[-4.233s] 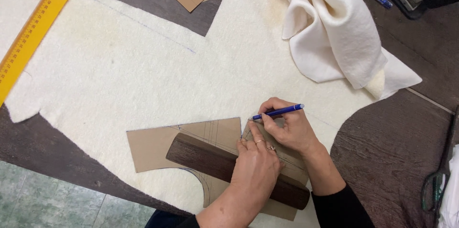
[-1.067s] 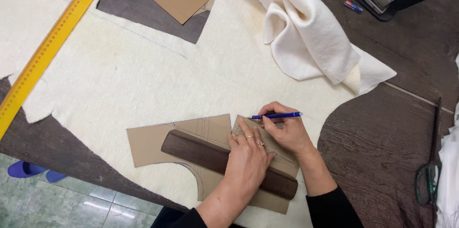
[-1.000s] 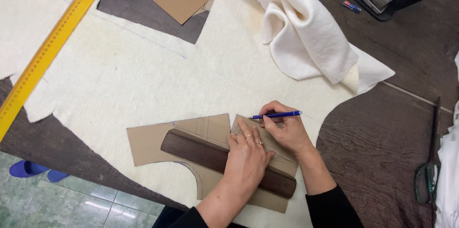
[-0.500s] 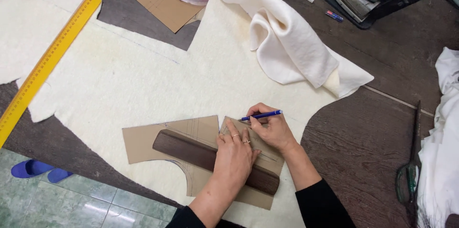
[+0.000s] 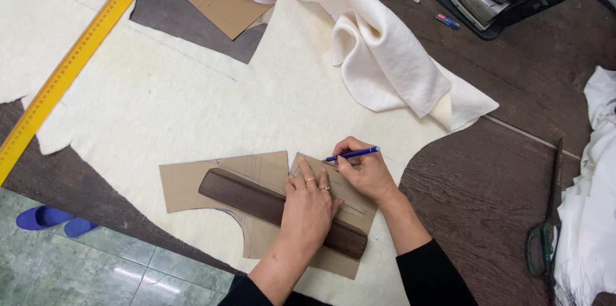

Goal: The person places a cardboard pattern onto a large piece of white fabric and uses a blue pen to trace the pattern's outline. They adjust the pattern and use a ruler to draw straight lines along the edges.

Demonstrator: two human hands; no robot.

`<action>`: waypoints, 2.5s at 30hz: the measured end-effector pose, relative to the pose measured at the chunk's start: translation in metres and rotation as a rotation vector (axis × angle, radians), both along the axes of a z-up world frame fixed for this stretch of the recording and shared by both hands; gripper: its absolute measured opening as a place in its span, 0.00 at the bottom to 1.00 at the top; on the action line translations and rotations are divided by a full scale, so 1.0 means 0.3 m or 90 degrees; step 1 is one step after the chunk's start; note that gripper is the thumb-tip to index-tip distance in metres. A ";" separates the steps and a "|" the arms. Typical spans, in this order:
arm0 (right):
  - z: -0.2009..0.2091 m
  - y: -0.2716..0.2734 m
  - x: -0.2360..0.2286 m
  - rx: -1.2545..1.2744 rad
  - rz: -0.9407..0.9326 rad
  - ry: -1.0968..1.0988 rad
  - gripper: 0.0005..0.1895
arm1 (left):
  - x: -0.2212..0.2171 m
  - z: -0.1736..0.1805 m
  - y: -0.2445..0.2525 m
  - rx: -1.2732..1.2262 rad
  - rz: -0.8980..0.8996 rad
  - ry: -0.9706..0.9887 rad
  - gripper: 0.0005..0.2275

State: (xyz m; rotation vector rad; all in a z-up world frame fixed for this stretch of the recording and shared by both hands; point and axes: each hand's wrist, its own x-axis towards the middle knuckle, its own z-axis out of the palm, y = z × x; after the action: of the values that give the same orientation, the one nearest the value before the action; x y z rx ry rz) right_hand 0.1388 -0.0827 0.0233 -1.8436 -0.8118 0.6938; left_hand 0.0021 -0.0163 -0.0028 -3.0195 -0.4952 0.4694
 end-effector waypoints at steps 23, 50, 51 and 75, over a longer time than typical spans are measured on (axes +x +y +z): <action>-0.031 -0.032 0.021 0.052 0.018 -0.052 0.03 | 0.012 0.022 -0.005 -0.025 -0.020 0.002 0.33; -0.013 -0.104 0.039 0.014 0.004 -0.070 0.03 | 0.041 0.047 -0.015 -0.045 -0.035 0.090 0.32; -0.020 -0.111 0.040 0.004 -0.002 -0.060 0.03 | 0.040 0.049 -0.015 -0.042 -0.037 0.091 0.32; -0.027 -0.125 0.042 0.004 -0.013 -0.050 0.03 | 0.041 0.054 -0.015 -0.029 -0.048 0.079 0.32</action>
State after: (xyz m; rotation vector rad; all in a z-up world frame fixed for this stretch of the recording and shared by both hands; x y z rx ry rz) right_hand 0.1513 -0.1202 0.0152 -1.8805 -0.8435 0.6072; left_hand 0.0143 -0.0207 0.0135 -3.0147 -0.3663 0.6664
